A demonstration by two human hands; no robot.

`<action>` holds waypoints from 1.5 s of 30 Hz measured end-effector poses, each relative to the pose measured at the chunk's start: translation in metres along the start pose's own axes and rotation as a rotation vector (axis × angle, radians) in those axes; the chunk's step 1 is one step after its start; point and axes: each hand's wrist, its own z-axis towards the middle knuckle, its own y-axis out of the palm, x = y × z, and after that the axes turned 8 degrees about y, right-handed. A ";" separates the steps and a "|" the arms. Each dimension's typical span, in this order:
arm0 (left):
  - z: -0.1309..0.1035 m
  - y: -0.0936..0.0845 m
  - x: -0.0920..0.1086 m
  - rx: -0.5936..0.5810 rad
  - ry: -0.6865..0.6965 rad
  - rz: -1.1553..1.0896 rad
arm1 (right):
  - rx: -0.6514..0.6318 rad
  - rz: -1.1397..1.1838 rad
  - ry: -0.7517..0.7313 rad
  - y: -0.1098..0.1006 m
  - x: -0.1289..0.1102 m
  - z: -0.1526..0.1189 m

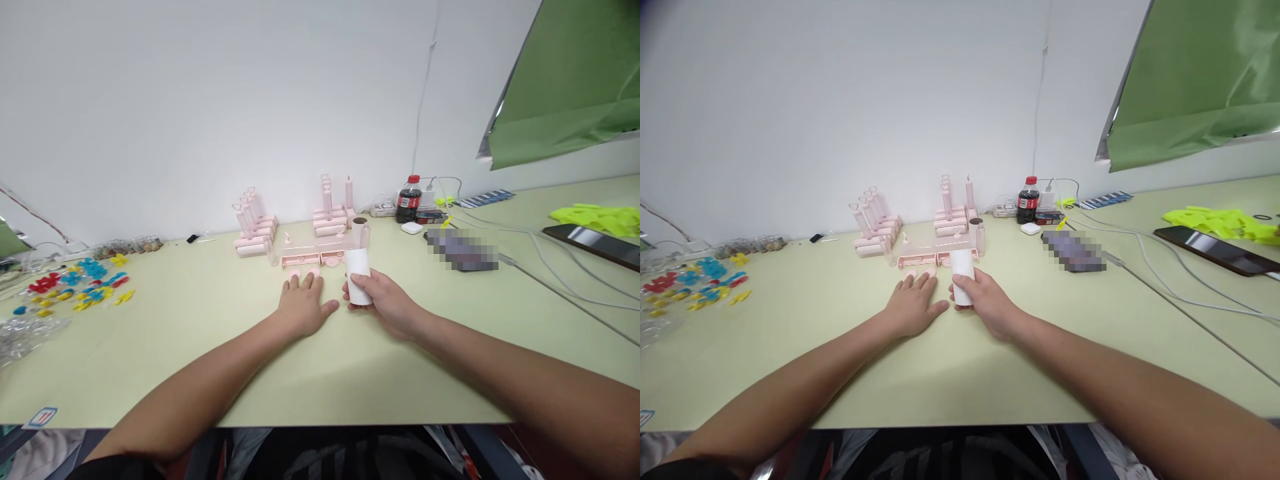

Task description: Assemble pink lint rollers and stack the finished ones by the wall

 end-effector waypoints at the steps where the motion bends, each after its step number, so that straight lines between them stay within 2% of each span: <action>1: -0.005 -0.002 0.004 -0.016 0.010 0.005 | -0.001 -0.011 -0.002 0.000 0.001 0.001; 4: -0.019 -0.007 0.013 -0.013 0.043 0.039 | 0.000 -0.047 -0.003 -0.002 0.003 0.003; 10: -0.035 -0.005 0.014 0.111 0.093 0.069 | -0.003 -0.088 -0.006 -0.005 0.005 0.006; 15: -0.020 0.000 -0.004 0.259 0.161 0.066 | -0.016 -0.118 0.006 -0.006 0.006 0.006; 21: 0.000 0.003 -0.022 0.198 0.229 0.008 | -0.043 -0.129 0.040 -0.009 0.009 0.008; 26: -0.002 0.002 -0.021 0.283 0.310 -0.013 | -0.051 -0.144 0.046 -0.010 0.010 0.009; 36: -0.002 -0.007 -0.033 0.428 0.330 -0.464 | -0.122 -0.205 0.036 -0.011 0.013 0.008; 40: -0.001 -0.008 -0.034 0.470 0.294 -0.805 | -0.181 -0.290 -0.008 -0.011 0.012 0.007; 43: -0.002 -0.011 -0.030 0.565 0.243 -1.102 | -0.228 -0.415 -0.057 -0.010 0.010 0.005; 45: -0.004 -0.014 -0.026 0.612 0.219 -1.215 | -0.251 -0.497 -0.086 -0.009 0.008 0.003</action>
